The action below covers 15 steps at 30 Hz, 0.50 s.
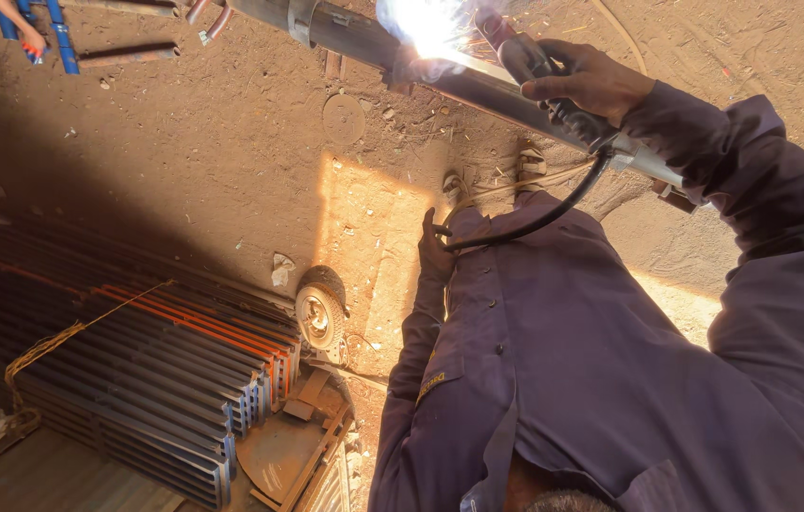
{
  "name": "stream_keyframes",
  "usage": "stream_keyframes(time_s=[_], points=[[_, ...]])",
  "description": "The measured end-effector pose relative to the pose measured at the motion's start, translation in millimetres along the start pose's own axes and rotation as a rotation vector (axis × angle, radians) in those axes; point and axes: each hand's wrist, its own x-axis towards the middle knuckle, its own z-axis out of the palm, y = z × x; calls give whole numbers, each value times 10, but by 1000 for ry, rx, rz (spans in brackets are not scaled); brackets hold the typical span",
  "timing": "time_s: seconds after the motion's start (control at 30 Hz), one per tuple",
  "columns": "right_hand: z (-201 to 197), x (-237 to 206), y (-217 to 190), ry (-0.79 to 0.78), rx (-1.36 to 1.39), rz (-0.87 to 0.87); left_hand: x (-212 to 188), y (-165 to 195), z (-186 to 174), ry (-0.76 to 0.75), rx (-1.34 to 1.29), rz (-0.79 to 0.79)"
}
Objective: The person welds a long metal pipe frame lying on the workshop floor using an arc welding electrode holder, striking arcs that produce sparks at several joints. Between welds they steady the pipe with one hand, reposition the electrode, and use a chipping hammer and pliers on the welded joints.
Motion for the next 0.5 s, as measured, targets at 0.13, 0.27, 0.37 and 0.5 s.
stream_keyframes(time_s=[0.13,0.27,0.37,0.5], points=[[11,13,34,11,-35,-20,1,-5,-22,2,-28,-29],[66,30,24,65,-75,9,38,-133,-67,29,38,78],[190,-18,63,126,-69,-29,102,-344,-151,-35,6,24],[504,-231,236,252,-127,-252,262,-668,-287,-2,-45,253]])
